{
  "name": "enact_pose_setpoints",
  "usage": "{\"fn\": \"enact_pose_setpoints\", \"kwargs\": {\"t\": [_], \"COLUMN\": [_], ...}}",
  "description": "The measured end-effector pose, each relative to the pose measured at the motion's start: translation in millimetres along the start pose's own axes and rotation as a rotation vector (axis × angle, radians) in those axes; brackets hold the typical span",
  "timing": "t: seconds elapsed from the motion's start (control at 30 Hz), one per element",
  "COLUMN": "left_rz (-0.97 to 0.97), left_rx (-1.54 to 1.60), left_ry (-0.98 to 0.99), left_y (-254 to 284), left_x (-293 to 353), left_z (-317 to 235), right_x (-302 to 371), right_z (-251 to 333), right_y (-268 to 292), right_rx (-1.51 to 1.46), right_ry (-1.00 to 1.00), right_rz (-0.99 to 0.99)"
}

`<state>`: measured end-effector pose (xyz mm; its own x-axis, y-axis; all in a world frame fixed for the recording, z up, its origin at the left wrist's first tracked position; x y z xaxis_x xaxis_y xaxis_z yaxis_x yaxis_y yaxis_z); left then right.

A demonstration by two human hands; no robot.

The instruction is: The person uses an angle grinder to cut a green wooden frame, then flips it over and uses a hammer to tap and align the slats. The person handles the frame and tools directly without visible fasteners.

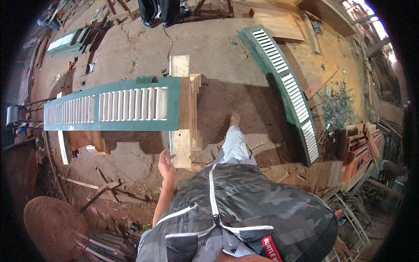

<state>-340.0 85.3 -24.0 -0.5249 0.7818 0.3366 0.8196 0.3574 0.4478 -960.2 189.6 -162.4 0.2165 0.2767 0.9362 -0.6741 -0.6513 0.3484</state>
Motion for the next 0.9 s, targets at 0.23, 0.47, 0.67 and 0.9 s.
{"fn": "enact_pose_setpoints", "kwargs": {"t": [0.23, 0.47, 0.67, 0.9], "left_rz": [-0.487, -0.868, -1.112, -0.782], "left_rx": [0.077, -0.214, -0.377, -0.616], "left_ry": [0.118, 0.15, 0.634, 0.847], "left_y": [-21.0, -23.2, -13.3, 6.1], "left_x": [-15.8, -159.3, -253.1, -294.3], "left_z": [54.1, -37.6, -62.2, -44.4], "right_x": [-166.1, -104.4, -126.8, -124.9], "right_z": [138.2, 426.6, 579.3, 667.1], "right_y": [206.5, 441.1, 487.2, 422.7], "right_rx": [0.332, -0.24, -0.085, 0.367], "right_ry": [0.292, 0.578, 0.689, 0.53], "right_rz": [-0.086, -0.273, -0.226, -0.051]}}
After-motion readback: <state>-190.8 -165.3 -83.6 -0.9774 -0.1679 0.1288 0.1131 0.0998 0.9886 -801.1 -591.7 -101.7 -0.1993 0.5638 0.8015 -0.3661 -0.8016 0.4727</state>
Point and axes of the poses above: each hand's wrist, its own x-axis away from the middle knuckle, its own y-axis out of the back of the hand, z = x × y, the point moved 7 cm from there along -x, towards the middle knuckle, and after that the axes turned 2 degrees about x, right-handed, at the moved point
